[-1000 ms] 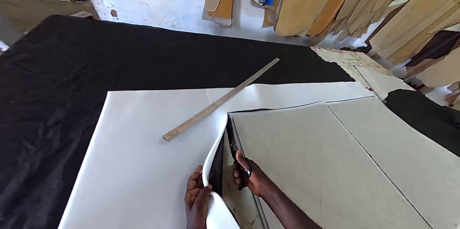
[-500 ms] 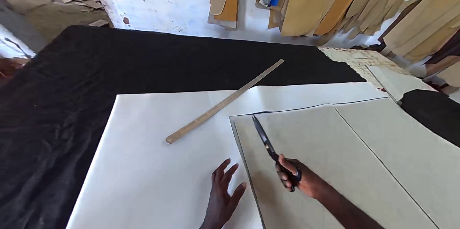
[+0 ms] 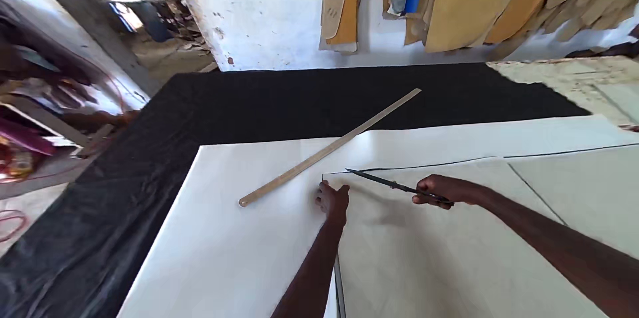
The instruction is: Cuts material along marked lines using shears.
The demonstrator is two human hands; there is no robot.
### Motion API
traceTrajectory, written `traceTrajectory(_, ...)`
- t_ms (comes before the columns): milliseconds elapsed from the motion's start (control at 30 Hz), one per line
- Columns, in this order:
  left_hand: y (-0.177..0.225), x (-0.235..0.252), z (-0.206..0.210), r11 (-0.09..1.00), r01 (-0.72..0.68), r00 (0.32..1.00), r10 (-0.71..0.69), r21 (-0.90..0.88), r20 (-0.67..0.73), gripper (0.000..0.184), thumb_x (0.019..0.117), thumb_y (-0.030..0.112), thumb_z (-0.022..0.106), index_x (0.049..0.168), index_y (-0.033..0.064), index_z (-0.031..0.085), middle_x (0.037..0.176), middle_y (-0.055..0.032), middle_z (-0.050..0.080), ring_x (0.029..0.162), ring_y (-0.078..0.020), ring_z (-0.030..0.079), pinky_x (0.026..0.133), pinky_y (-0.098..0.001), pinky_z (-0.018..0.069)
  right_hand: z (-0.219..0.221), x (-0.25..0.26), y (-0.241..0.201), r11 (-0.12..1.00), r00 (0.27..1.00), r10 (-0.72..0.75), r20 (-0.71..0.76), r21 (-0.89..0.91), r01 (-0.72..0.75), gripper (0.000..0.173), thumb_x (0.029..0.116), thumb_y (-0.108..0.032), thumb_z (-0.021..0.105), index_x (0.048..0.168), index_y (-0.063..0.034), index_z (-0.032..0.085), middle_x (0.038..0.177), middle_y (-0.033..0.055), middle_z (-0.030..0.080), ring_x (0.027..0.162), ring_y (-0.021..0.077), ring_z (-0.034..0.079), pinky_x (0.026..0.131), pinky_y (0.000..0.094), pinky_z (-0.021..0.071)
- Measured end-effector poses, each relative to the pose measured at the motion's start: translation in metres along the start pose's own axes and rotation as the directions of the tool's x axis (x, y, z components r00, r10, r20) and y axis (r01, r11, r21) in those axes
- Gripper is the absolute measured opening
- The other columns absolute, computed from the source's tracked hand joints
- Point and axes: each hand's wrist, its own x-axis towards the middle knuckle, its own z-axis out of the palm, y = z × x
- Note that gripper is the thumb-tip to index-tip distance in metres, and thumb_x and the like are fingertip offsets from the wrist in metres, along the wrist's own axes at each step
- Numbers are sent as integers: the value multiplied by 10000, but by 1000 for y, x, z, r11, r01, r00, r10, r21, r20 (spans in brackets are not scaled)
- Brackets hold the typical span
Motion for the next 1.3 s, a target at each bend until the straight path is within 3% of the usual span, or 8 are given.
traceTrajectory(167, 3, 16, 9, 995, 57, 995, -51, 79, -80, 715, 882, 343, 775, 1453, 57, 452, 1446, -300, 476, 1352, -535, 403, 1012, -760, 347, -40, 38, 19, 994, 993, -48, 107, -88, 58, 440, 985, -479, 644, 885, -53, 604, 597, 38, 538, 469, 127, 515, 463, 278, 444)
traceTrajectory(333, -6, 31, 2, 1000, -5, 1000, 5, 2, -23, 473, 914, 223, 765, 1300, 7, 595, 1213, -254, 641, 1107, -409, 620, 900, -618, 507, -68, 69, 22, 994, 970, -49, 240, -86, 72, 379, 1021, -407, 613, 889, -52, 609, 610, 26, 531, 480, 113, 511, 469, 257, 436)
traceTrajectory(533, -34, 18, 8, 956, -221, 968, 239, 190, -74, 462, 964, 242, 707, 1385, 133, 553, 1348, -207, 575, 1120, -429, 614, 845, -646, 524, -93, 89, 25, 992, 962, -40, 270, -107, 72, 381, 1022, -411, 603, 907, -49, 630, 630, 45, 551, 497, 123, 535, 477, 254, 454)
traceTrajectory(667, -37, 12, 9, 952, -257, 952, 279, 169, -127, 529, 956, 266, 723, 1431, 160, 517, 1387, -164, 578, 1162, -388, 615, 891, -626, 524, -104, 88, 33, 992, 957, -40, 287, -105, 73, 402, 1018, -436, 595, 912, -53, 659, 632, 48, 565, 496, 125, 541, 469, 250, 449)
traceTrajectory(833, -30, 23, -5, 962, -225, 967, 240, 154, -82, 507, 1019, 404, 622, 1395, 79, 522, 1080, -188, 692, 858, -328, 685, 744, -547, 566, -115, 93, 31, 994, 955, -2, 298, -100, 33, 396, 1004, -441, 619, 895, -62, 661, 635, 37, 563, 495, 107, 534, 469, 229, 440)
traceTrajectory(933, -26, 36, -14, 976, -166, 985, 172, 140, -34, 519, 1013, 439, 620, 1374, 73, 546, 966, -168, 702, 797, -311, 670, 703, -527, 551, -116, 107, 25, 994, 946, 13, 325, -104, 22, 392, 1001, -444, 626, 937, -60, 674, 649, 45, 581, 508, 116, 552, 478, 240, 460)
traceTrajectory(1133, -52, 45, -11, 941, -337, 942, 336, -35, -31, 513, 978, 269, 704, 1446, 174, 517, 1262, -46, 669, 770, -196, 673, 665, -420, 581, -104, 141, 0, 991, 926, -35, 375, -109, 82, 376, 1003, -426, 629, 916, -62, 659, 634, 39, 568, 508, 110, 548, 482, 234, 448)
traceTrajectory(1300, -59, 38, -7, 915, -404, 913, 403, 7, -65, 439, 999, 272, 664, 1426, 247, 563, 1194, -39, 660, 528, -163, 502, 482, -369, 479, -95, 158, -13, 989, 915, -57, 400, -101, 106, 374, 995, -425, 647, 885, -68, 637, 623, 32, 552, 507, 104, 541, 483, 239, 453)
